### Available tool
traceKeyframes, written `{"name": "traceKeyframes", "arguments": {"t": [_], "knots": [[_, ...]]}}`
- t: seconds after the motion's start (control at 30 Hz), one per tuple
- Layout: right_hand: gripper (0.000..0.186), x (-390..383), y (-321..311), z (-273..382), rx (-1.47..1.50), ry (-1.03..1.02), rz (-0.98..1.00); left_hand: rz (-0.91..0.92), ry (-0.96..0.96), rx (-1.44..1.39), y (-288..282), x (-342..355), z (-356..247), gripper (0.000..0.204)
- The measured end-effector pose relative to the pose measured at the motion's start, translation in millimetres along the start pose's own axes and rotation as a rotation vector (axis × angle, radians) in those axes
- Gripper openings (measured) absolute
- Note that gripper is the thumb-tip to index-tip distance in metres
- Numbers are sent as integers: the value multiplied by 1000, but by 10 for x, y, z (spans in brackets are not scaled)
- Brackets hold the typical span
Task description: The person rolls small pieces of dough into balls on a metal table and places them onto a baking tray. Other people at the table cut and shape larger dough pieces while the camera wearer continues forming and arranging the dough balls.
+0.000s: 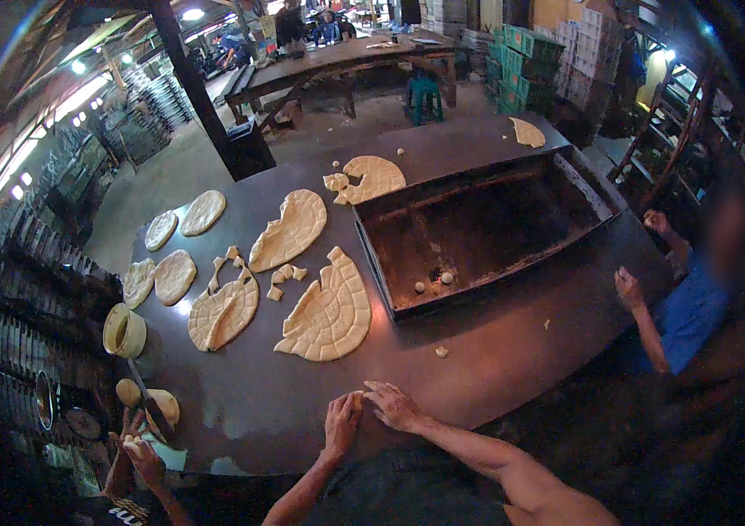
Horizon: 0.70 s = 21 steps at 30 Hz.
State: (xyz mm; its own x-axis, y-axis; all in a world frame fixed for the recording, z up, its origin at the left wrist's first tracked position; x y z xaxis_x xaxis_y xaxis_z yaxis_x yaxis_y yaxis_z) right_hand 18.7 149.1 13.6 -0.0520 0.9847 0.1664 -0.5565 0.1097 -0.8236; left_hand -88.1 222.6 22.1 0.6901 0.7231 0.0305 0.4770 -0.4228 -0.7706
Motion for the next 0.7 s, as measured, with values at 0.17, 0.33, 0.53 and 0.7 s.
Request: {"name": "traceKeyframes", "arguments": {"t": [0.17, 0.33, 0.53, 0.7], "knots": [[46, 186, -65, 11, 51, -115, -192, -118, -174, -134, 32, 78, 177, 45], [40, 254, 154, 5, 33, -112, 16, 3, -421, -620, 260, 25, 495, 39], [37, 184, -105, 21, 415, 59, -93, 97, -417, -727, 344, -14, 506, 39], [42, 106, -345, 122, 452, 51, -265, 295, -499, -846, 548, 8, 460, 38]]}}
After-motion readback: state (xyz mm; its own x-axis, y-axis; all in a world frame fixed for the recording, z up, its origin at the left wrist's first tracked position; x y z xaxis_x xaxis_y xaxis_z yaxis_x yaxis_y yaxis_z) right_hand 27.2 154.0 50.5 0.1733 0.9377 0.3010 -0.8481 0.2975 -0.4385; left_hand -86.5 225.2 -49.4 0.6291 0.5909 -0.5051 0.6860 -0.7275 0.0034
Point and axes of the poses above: each hand's wrist, its own x-axis towards the middle knuckle, its own y-axis out of the palm, z = x × y, the point moved 10 cm from there along x, towards the middle knuckle, and after that the axes turned 10 degrees about -y, right-handed, at the moved point
